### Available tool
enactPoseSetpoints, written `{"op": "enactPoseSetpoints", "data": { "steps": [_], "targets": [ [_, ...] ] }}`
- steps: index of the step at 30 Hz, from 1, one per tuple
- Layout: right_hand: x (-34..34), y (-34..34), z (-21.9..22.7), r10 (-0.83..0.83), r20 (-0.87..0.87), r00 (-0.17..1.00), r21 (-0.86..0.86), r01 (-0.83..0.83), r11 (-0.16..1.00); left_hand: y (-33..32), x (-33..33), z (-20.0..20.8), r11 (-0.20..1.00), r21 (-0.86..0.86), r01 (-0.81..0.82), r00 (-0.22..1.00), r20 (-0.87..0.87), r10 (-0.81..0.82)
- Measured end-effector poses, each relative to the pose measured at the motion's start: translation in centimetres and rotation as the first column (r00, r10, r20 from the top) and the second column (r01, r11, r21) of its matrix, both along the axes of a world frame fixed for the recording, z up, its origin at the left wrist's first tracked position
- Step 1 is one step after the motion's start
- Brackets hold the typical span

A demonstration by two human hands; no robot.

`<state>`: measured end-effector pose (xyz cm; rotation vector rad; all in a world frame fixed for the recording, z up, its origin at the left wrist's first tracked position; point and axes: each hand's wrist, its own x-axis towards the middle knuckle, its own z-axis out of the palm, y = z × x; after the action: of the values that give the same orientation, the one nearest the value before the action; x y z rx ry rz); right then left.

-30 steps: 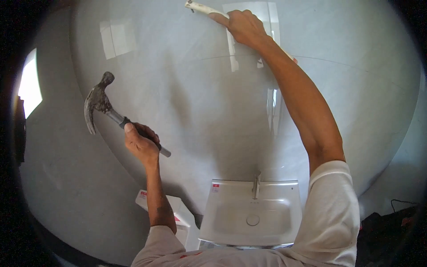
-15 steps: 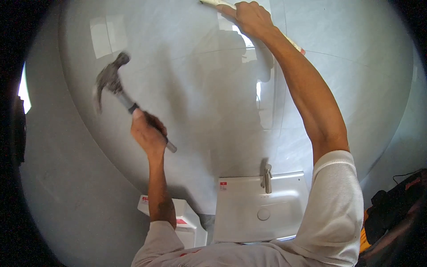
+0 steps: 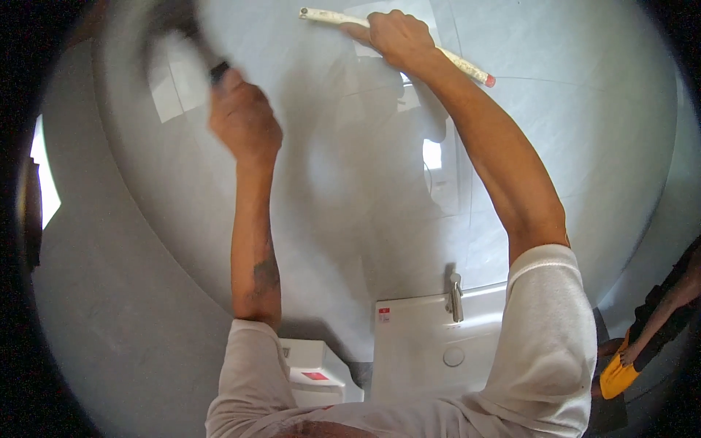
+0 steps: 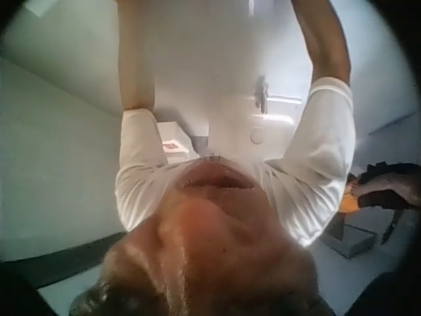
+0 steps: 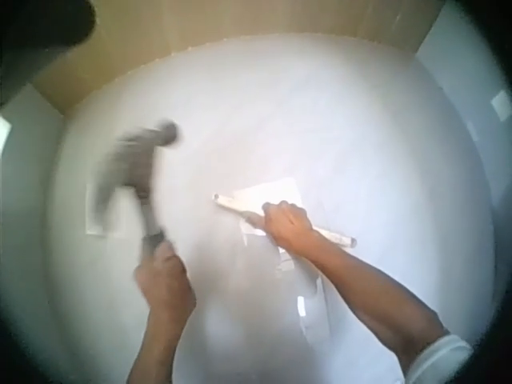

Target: Using a hammer, PVC pipe, and drill to install a fixture on a tiled bathroom wall.

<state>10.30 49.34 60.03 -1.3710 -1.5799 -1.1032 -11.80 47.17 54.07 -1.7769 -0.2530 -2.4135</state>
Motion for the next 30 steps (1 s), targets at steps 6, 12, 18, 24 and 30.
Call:
{"op": "enactPoseSetpoints", "data": {
  "steps": [6,12,18,24,30],
  "targets": [
    [0.4,0.7,0.3,-0.008,-0.057,0.998,-0.075,0.004,0.997,-3.6,0.0,0.8,0.914,-0.294,-0.280,0.943,-0.262,0.204],
    [0.1,0.7,0.5,0.080,-0.112,0.991,-0.004,-0.081,0.997,-1.0,0.1,-0.3,0.982,-0.094,-0.163,0.984,-0.081,0.156],
    [0.6,1.0,0.1,0.032,-0.183,0.983,-0.139,-0.058,0.989,-2.5,0.5,1.2,0.915,-0.340,-0.218,0.960,-0.244,0.138],
    [0.8,0.9,1.2,0.000,-0.178,0.984,-0.094,-0.017,0.995,1.8,-1.0,1.0,0.805,-0.276,-0.525,0.824,-0.404,0.398],
    [0.2,-6.3,-0.5,0.261,-0.262,0.929,0.002,-0.270,0.963,-2.7,-1.8,-8.7,0.921,-0.380,0.089,0.992,-0.048,-0.115]
  ]
}}
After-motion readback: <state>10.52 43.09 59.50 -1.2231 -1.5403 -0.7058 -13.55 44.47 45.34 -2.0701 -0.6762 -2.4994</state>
